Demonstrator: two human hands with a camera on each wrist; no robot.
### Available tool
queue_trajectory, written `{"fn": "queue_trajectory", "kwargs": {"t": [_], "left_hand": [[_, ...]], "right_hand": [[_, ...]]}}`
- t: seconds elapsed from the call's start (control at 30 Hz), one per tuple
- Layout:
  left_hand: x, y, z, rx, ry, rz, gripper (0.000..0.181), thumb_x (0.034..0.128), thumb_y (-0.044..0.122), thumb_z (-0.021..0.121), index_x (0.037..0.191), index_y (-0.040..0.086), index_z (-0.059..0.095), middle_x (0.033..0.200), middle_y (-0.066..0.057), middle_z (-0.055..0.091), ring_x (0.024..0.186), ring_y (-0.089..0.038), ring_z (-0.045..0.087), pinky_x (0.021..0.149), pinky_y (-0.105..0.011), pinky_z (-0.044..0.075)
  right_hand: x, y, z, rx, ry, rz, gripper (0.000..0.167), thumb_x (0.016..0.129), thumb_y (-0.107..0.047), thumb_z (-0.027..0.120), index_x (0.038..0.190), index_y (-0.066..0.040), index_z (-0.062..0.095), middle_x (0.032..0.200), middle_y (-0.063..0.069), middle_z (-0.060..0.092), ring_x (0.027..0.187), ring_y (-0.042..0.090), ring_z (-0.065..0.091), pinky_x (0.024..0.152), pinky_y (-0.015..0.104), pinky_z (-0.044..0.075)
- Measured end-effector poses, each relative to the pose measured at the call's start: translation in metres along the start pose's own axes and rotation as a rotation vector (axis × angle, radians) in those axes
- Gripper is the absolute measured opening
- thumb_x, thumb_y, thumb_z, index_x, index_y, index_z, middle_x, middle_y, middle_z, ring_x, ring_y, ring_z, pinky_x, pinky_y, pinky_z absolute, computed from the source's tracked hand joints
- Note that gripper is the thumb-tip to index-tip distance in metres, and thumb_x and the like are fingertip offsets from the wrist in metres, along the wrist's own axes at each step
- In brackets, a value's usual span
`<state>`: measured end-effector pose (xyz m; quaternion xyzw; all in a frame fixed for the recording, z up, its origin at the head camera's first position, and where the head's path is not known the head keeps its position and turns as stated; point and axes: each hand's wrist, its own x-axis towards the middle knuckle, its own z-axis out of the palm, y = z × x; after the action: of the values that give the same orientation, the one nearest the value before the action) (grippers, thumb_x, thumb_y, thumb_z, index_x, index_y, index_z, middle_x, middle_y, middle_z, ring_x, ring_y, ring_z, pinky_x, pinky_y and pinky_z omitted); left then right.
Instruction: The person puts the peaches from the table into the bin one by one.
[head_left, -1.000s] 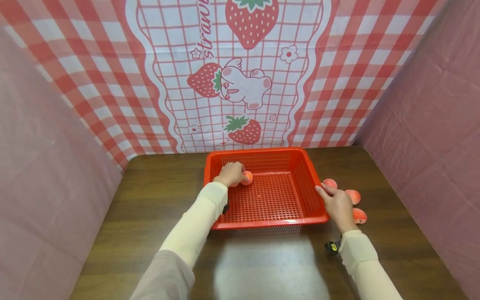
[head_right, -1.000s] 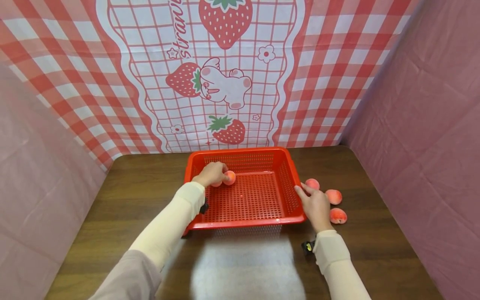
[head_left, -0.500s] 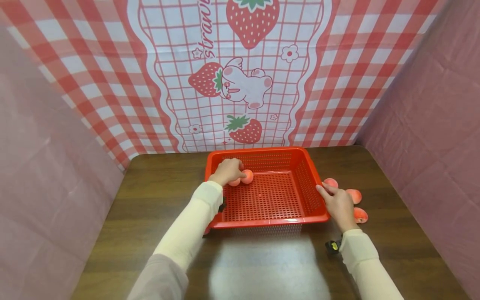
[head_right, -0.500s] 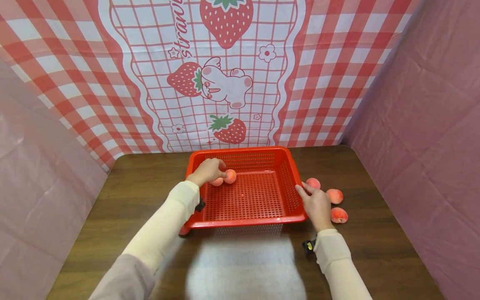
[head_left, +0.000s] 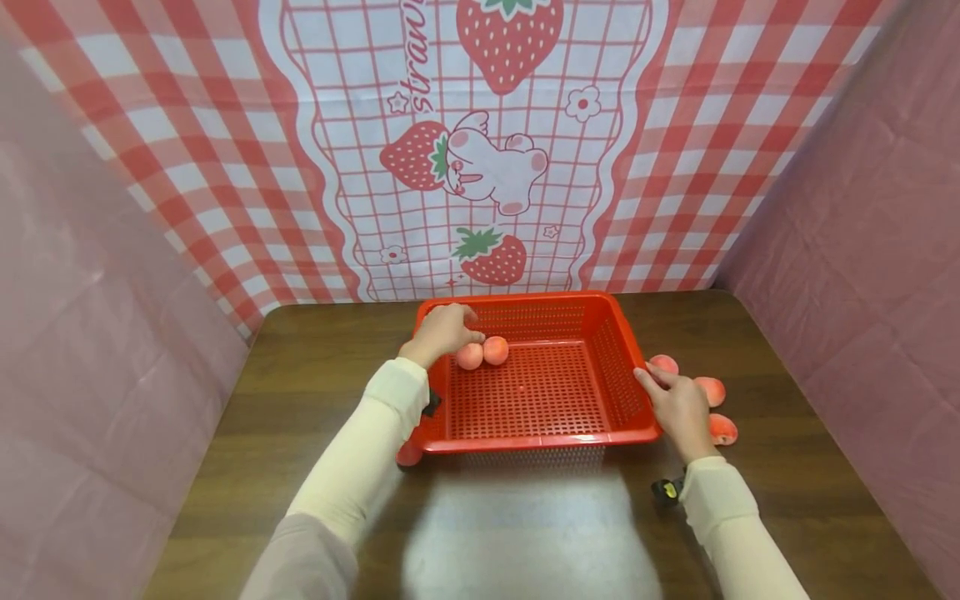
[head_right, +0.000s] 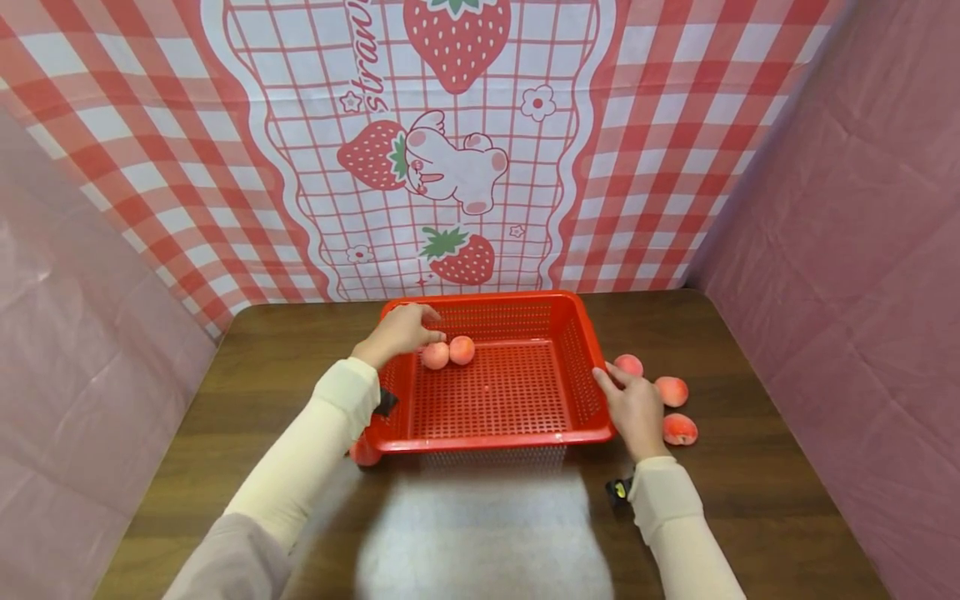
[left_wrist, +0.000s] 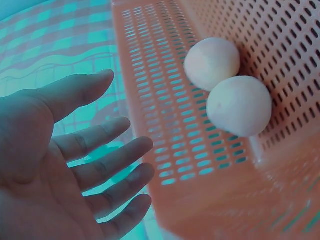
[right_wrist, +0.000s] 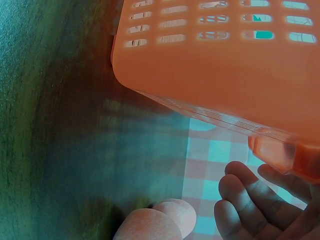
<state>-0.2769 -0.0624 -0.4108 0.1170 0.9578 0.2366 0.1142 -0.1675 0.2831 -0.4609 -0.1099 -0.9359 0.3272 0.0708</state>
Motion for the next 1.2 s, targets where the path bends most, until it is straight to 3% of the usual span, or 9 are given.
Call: {"fn": "queue_trajectory", "kwargs": {"t": [0.17, 0.5, 0.6, 0.77, 0.97, 1.2], "left_hand": [[-0.005, -0.005, -0.013, 0.017, -0.011, 0.012, 0.047, 0.0913, 0.034, 0.067, 0.13, 0.008, 0.06, 0.13, -0.011, 0.064, 0.121, -0.029, 0.059, 0.102, -0.043, 0.046], [-0.026, -0.023, -0.035, -0.039, 0.024, -0.033, 0.048, 0.0914, 0.036, 0.066, 0.131, 0.009, 0.06, 0.135, -0.01, 0.061, 0.127, -0.031, 0.054, 0.106, -0.045, 0.042], [-0.032, -0.03, -0.037, -0.053, 0.05, -0.033, 0.047, 0.0916, 0.035, 0.066, 0.131, 0.009, 0.06, 0.134, -0.011, 0.061, 0.126, -0.031, 0.055, 0.105, -0.046, 0.043], [-0.041, -0.04, -0.038, -0.073, 0.087, -0.025, 0.046, 0.0916, 0.031, 0.066, 0.13, 0.006, 0.06, 0.132, -0.014, 0.062, 0.123, -0.033, 0.057, 0.103, -0.047, 0.044], [-0.05, -0.05, -0.036, -0.1, 0.121, -0.029, 0.045, 0.0903, 0.03, 0.067, 0.128, 0.006, 0.062, 0.128, -0.015, 0.064, 0.121, -0.034, 0.058, 0.102, -0.047, 0.045], [-0.062, -0.061, -0.032, -0.121, 0.141, -0.036, 0.041, 0.0908, 0.026, 0.067, 0.126, 0.004, 0.063, 0.127, -0.018, 0.065, 0.121, -0.036, 0.058, 0.101, -0.05, 0.045]], "right_hand": [[0.0, 0.0, 0.0, 0.008, -0.002, 0.002, 0.056, 0.095, -0.049, 0.056, 0.131, -0.006, 0.06, 0.111, 0.026, 0.068, 0.087, 0.035, 0.063, 0.061, 0.029, 0.039], [-0.001, 0.001, 0.001, 0.019, 0.006, -0.007, 0.055, 0.095, -0.049, 0.057, 0.129, -0.007, 0.062, 0.111, 0.025, 0.068, 0.097, 0.04, 0.064, 0.065, 0.03, 0.039], [-0.002, 0.002, 0.002, 0.022, 0.012, -0.006, 0.055, 0.095, -0.049, 0.056, 0.13, -0.007, 0.062, 0.109, 0.025, 0.069, 0.094, 0.04, 0.064, 0.063, 0.034, 0.042], [-0.001, 0.002, 0.002, 0.009, 0.035, -0.037, 0.053, 0.096, -0.046, 0.056, 0.128, -0.004, 0.062, 0.114, 0.025, 0.067, 0.101, 0.044, 0.064, 0.077, 0.046, 0.048], [-0.001, 0.003, 0.002, -0.006, 0.023, -0.03, 0.053, 0.096, -0.046, 0.055, 0.13, -0.005, 0.061, 0.111, 0.026, 0.068, 0.093, 0.039, 0.064, 0.068, 0.034, 0.041], [-0.001, 0.002, 0.001, -0.014, 0.017, -0.014, 0.056, 0.096, -0.05, 0.053, 0.131, -0.006, 0.06, 0.109, 0.026, 0.069, 0.091, 0.038, 0.063, 0.066, 0.032, 0.039]]}}
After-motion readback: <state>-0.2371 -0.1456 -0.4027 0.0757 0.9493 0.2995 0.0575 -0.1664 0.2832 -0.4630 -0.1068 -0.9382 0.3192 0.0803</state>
